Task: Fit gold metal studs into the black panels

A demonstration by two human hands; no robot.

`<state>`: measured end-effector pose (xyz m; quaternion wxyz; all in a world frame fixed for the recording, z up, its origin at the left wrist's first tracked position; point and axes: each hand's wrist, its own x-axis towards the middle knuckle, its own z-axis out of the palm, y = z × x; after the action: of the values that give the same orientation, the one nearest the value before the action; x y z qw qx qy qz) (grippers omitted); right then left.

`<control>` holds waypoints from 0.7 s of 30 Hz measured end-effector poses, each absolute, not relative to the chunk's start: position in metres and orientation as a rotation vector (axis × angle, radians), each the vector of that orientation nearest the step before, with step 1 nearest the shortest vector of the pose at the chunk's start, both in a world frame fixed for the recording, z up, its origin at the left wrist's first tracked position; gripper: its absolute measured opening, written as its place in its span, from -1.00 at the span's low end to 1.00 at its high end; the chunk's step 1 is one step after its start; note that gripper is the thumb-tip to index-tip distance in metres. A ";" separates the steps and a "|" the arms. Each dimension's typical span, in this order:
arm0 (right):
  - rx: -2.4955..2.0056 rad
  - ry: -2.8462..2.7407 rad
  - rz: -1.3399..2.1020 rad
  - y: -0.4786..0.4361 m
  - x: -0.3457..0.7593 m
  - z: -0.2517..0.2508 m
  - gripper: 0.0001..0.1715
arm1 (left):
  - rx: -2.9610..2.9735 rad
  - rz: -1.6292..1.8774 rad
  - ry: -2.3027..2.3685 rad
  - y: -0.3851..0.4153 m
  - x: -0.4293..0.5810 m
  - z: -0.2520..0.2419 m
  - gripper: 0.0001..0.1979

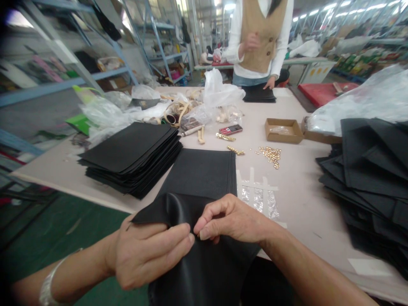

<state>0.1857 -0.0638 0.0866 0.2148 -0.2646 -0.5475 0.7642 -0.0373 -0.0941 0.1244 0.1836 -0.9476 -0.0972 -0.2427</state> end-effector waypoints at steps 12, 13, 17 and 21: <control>-0.847 -1.416 2.253 -0.062 0.182 0.088 -0.78 | -2.654 -0.675 -0.253 -0.091 -0.039 0.118 -0.82; -0.859 -1.404 2.273 -0.062 0.182 0.087 -0.77 | -2.652 -0.678 -0.250 -0.091 -0.039 0.118 -0.82; -0.871 -1.337 2.334 -0.060 0.182 0.084 -0.76 | -2.658 -0.681 -0.218 -0.090 -0.039 0.118 -0.81; -0.845 -1.287 2.431 -0.058 0.184 0.083 -0.76 | -2.637 -0.665 -0.130 -0.089 -0.037 0.119 -0.82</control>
<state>0.1837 -0.0582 0.0828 0.1314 -0.2911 -0.4434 0.8375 -0.0368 -0.0889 0.1186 0.2079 -0.9474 -0.0466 -0.2389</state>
